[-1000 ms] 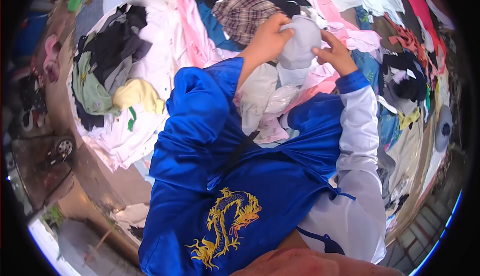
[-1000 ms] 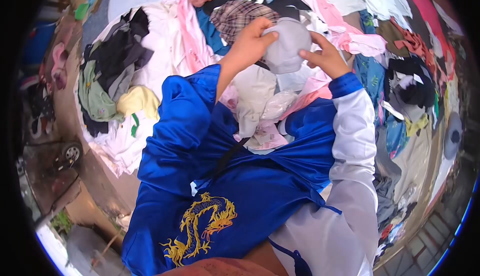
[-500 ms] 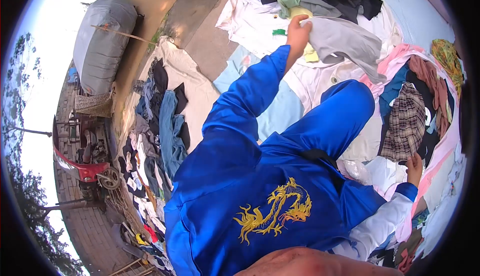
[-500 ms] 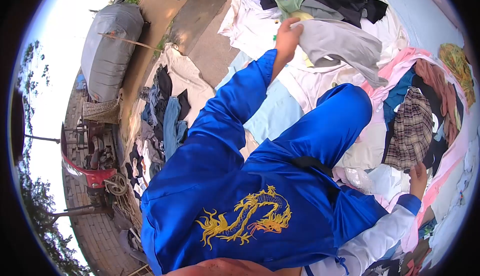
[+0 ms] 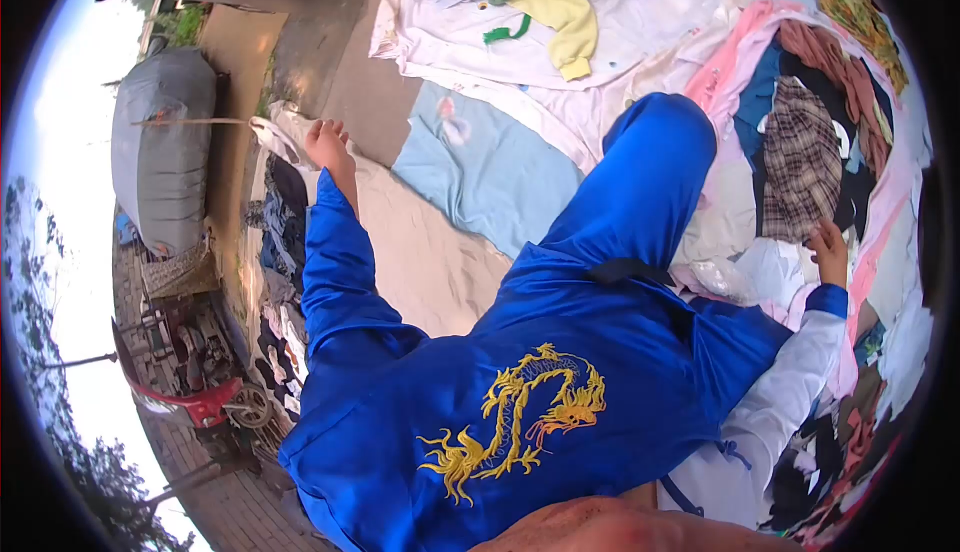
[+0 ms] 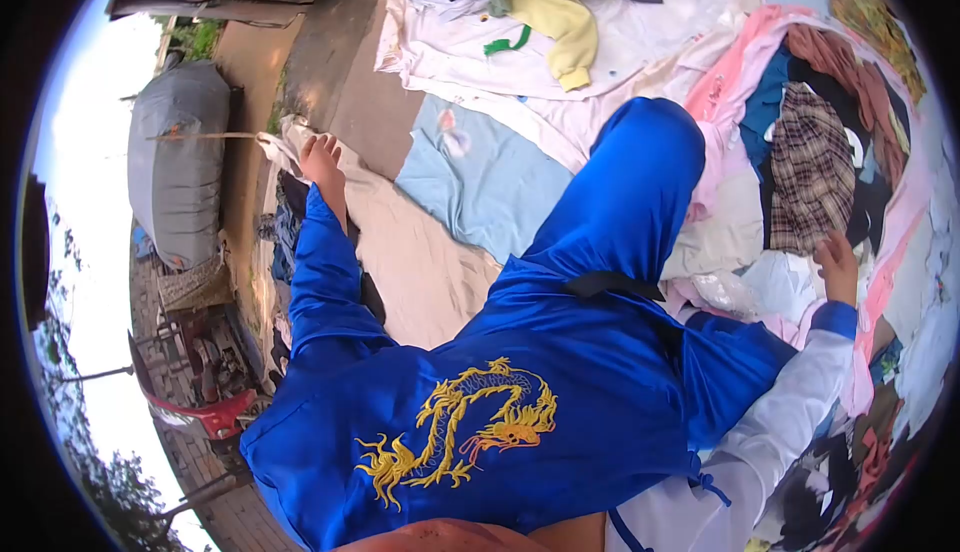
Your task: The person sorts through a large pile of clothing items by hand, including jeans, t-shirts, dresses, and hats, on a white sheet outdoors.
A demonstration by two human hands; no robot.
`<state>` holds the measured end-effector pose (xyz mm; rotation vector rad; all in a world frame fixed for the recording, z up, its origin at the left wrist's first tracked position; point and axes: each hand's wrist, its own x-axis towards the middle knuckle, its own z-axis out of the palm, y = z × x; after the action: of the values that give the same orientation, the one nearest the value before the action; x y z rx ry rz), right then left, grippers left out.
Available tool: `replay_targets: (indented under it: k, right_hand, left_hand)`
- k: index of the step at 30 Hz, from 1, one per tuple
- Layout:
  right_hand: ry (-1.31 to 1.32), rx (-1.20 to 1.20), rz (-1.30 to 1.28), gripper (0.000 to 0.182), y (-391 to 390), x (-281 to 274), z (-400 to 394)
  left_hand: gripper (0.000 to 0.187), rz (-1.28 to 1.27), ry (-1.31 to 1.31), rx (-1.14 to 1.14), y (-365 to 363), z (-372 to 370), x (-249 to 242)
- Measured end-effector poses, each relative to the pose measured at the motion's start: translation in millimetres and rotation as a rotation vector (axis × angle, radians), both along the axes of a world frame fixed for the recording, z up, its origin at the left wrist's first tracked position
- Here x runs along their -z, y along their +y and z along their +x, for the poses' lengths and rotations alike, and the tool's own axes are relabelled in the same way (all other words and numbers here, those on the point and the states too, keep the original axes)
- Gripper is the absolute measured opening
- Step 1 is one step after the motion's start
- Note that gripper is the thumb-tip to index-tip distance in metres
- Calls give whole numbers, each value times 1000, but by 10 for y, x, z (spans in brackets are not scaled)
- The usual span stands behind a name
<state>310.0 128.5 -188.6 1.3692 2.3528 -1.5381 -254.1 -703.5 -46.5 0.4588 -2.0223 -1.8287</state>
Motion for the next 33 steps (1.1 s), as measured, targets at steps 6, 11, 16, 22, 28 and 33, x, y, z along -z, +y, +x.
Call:
replay_targets:
  k: [6, 11, 16, 22, 28, 33]
  right_hand:
    - [-171, -164, 191, 32, -553, 360, -95]
    - [-335, -309, 218, 31, -1219, 1476, -19]
    - [-559, -648, 217, 97, -2000, 1160, -44]
    - [-715, -545, 276, 77, -1722, 1445, 143]
    - [-291, 292, 71, 49, -667, 1254, 773]
    - [515, 906, -370, 37, -488, 298, 718]
  left_hand:
    - [23, 207, 171, 1029, 4415, 1114, -325]
    - [24, 445, 243, 1528, 6237, 2243, -503]
    - [13, 353, 38, 1657, 6861, 2787, -181]
    - [11, 304, -4, 1717, 7104, 2909, -86]
    - [20, 224, 31, 1766, 7200, 2739, 18]
    - [31, -25, -78, 1910, 7236, 2799, 84]
